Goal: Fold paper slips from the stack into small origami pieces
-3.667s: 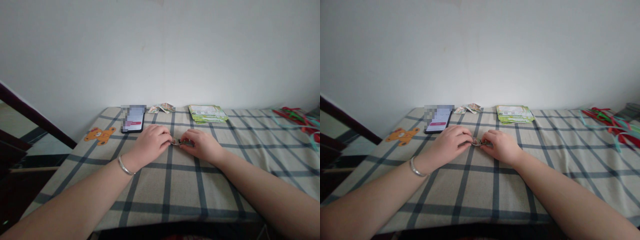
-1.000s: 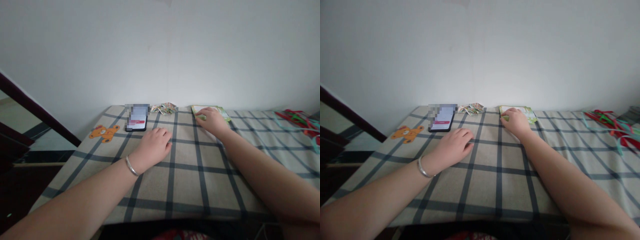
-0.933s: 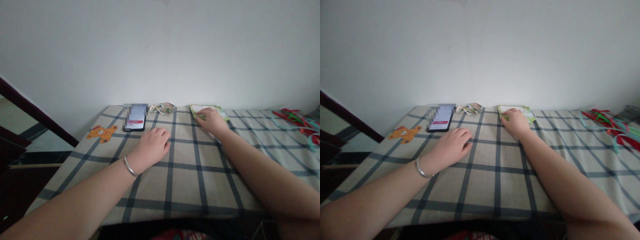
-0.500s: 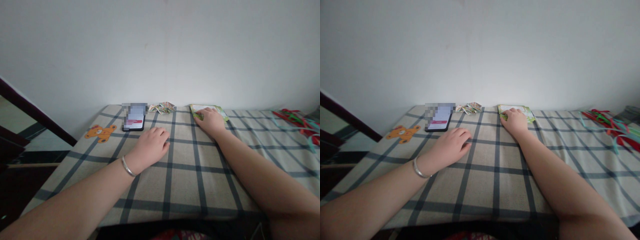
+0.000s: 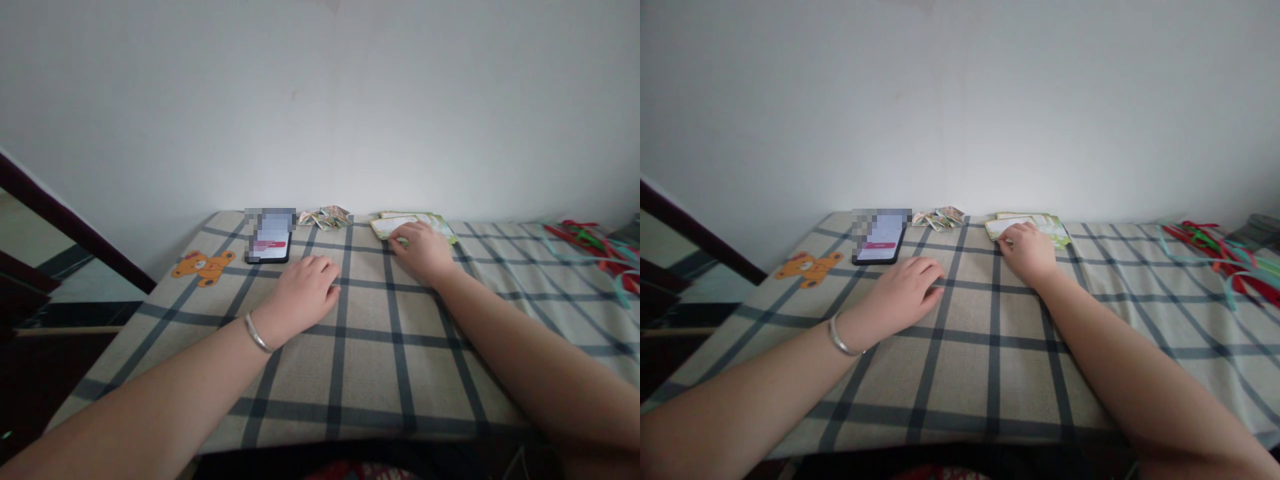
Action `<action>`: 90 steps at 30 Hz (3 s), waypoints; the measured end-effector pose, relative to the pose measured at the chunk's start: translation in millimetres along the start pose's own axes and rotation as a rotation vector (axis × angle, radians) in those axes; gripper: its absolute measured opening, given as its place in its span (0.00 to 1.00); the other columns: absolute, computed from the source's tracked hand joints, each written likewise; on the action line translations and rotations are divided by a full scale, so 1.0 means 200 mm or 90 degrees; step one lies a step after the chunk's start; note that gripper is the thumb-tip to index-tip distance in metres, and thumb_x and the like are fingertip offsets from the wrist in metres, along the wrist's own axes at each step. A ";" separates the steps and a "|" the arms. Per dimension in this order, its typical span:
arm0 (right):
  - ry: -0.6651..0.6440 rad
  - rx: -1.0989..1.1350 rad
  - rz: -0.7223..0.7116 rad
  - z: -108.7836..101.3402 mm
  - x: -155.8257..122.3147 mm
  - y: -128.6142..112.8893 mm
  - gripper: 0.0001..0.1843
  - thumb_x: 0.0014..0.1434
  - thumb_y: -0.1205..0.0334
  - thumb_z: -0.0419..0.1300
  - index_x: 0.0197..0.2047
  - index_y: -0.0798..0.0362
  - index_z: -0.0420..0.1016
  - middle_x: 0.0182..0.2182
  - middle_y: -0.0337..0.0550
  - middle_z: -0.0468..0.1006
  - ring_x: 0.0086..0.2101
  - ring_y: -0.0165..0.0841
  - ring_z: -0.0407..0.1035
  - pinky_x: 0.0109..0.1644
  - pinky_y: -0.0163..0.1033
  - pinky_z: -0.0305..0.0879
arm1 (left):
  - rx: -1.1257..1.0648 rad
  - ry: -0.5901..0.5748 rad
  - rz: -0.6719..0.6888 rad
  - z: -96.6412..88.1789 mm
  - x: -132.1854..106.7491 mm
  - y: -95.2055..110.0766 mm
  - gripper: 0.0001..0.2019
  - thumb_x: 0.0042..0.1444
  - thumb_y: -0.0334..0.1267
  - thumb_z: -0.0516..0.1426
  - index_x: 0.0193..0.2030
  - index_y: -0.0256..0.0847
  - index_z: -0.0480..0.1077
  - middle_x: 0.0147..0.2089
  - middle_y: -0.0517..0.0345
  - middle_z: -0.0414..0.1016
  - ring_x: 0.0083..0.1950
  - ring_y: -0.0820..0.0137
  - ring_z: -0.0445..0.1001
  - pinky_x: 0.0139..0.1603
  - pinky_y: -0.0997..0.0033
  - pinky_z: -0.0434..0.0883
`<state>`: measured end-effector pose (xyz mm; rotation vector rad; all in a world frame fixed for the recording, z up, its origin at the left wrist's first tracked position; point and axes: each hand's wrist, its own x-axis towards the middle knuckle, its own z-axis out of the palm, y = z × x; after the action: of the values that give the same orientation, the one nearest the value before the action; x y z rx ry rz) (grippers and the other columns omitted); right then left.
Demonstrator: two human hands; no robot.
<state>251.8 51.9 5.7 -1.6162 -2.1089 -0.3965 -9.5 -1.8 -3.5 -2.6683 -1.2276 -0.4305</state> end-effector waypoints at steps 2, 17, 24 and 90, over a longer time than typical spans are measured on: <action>-0.015 0.064 -0.035 -0.02 -0.03 -0.03 0.08 0.57 0.63 0.56 0.34 0.52 0.77 0.39 0.46 0.80 0.44 0.41 0.69 0.49 0.44 0.64 | 0.009 0.000 -0.002 0.00 0.00 0.00 0.06 0.61 0.36 0.53 0.41 0.37 0.67 0.44 0.50 0.70 0.49 0.61 0.69 0.51 0.59 0.69; -0.142 0.274 -0.151 -0.07 -0.24 -0.20 0.06 0.58 0.68 0.56 0.35 0.52 0.74 0.34 0.42 0.78 0.36 0.34 0.70 0.41 0.38 0.65 | -0.059 0.033 -0.025 0.03 -0.01 0.01 0.23 0.59 0.31 0.52 0.62 0.38 0.58 0.60 0.46 0.64 0.60 0.60 0.65 0.60 0.57 0.66; -0.135 0.329 -0.197 -0.06 -0.24 -0.16 0.08 0.60 0.69 0.56 0.38 0.51 0.76 0.35 0.43 0.79 0.37 0.34 0.71 0.41 0.38 0.67 | -0.085 0.019 0.003 0.01 0.01 -0.01 0.14 0.58 0.32 0.55 0.52 0.40 0.69 0.53 0.52 0.71 0.54 0.63 0.68 0.57 0.58 0.67; -0.220 0.235 -0.020 -0.07 -0.25 -0.24 0.07 0.58 0.57 0.61 0.33 0.50 0.75 0.29 0.39 0.78 0.30 0.33 0.70 0.33 0.36 0.59 | -0.154 -0.066 0.093 -0.05 0.00 0.02 0.13 0.65 0.40 0.50 0.49 0.44 0.74 0.46 0.54 0.74 0.48 0.64 0.72 0.51 0.61 0.70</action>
<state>218.9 -10.0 -5.8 -1.5122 -2.2853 0.2718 -8.4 -7.9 6.1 -2.9956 -1.0572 -0.4505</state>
